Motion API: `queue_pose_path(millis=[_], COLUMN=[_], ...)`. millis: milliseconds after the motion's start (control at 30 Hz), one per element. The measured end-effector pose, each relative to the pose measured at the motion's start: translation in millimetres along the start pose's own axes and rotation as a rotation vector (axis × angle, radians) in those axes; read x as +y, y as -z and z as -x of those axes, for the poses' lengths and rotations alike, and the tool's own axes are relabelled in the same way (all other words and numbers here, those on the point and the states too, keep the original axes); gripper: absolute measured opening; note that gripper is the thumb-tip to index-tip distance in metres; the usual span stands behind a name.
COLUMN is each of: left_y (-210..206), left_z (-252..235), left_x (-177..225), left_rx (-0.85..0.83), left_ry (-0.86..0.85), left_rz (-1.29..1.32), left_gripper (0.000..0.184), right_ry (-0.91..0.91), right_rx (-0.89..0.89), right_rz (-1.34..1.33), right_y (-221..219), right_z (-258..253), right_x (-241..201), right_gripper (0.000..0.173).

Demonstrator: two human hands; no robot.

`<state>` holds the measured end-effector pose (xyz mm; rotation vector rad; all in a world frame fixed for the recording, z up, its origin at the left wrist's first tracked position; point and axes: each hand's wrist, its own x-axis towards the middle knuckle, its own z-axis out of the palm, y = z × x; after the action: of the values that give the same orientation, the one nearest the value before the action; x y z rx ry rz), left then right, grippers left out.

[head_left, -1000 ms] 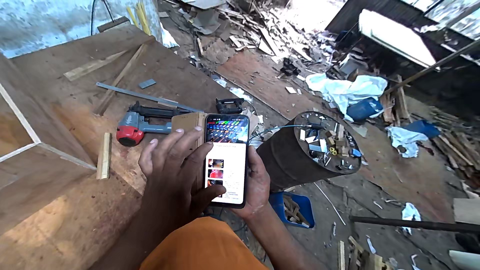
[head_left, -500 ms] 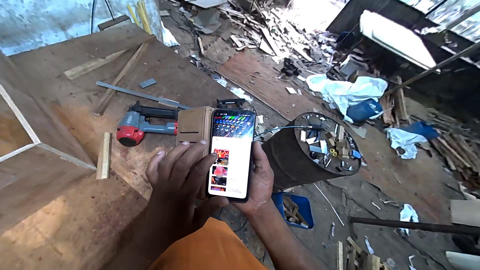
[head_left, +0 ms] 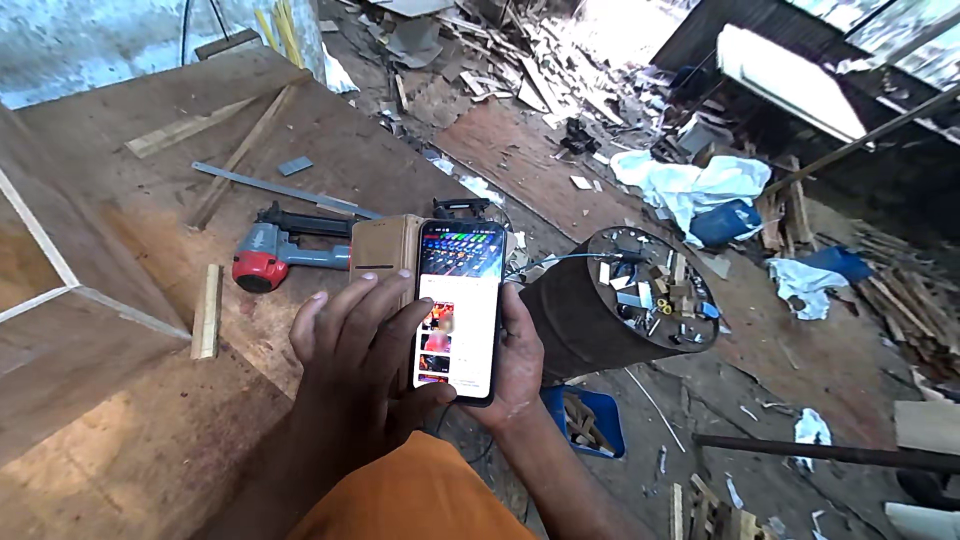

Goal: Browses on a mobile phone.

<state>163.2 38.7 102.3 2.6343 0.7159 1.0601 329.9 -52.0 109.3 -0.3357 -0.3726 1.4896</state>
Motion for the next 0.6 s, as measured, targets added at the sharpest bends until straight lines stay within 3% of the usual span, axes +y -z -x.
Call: queue_pose_path(millis=[300,433,600], left_y=[3,0,-4], left_z=[8,23,38], left_x=[0,-3,-5], left_rx=[0.097,0.166,0.174], left_ry=[-0.023,-0.068,-0.115], left_rz=[0.077,0.101,0.149], left_gripper=[0.075,0.074,0.07], right_ry=[0.082,0.091,0.124], right_rx=[0.017,0.032,0.053], right_rz=[-0.046,0.051,-0.074], right_y=[-2,-3,-2], right_z=[-3,5,-6], right_x=[-4,-7,-9], right_gripper=[0.052,0.054,0.052])
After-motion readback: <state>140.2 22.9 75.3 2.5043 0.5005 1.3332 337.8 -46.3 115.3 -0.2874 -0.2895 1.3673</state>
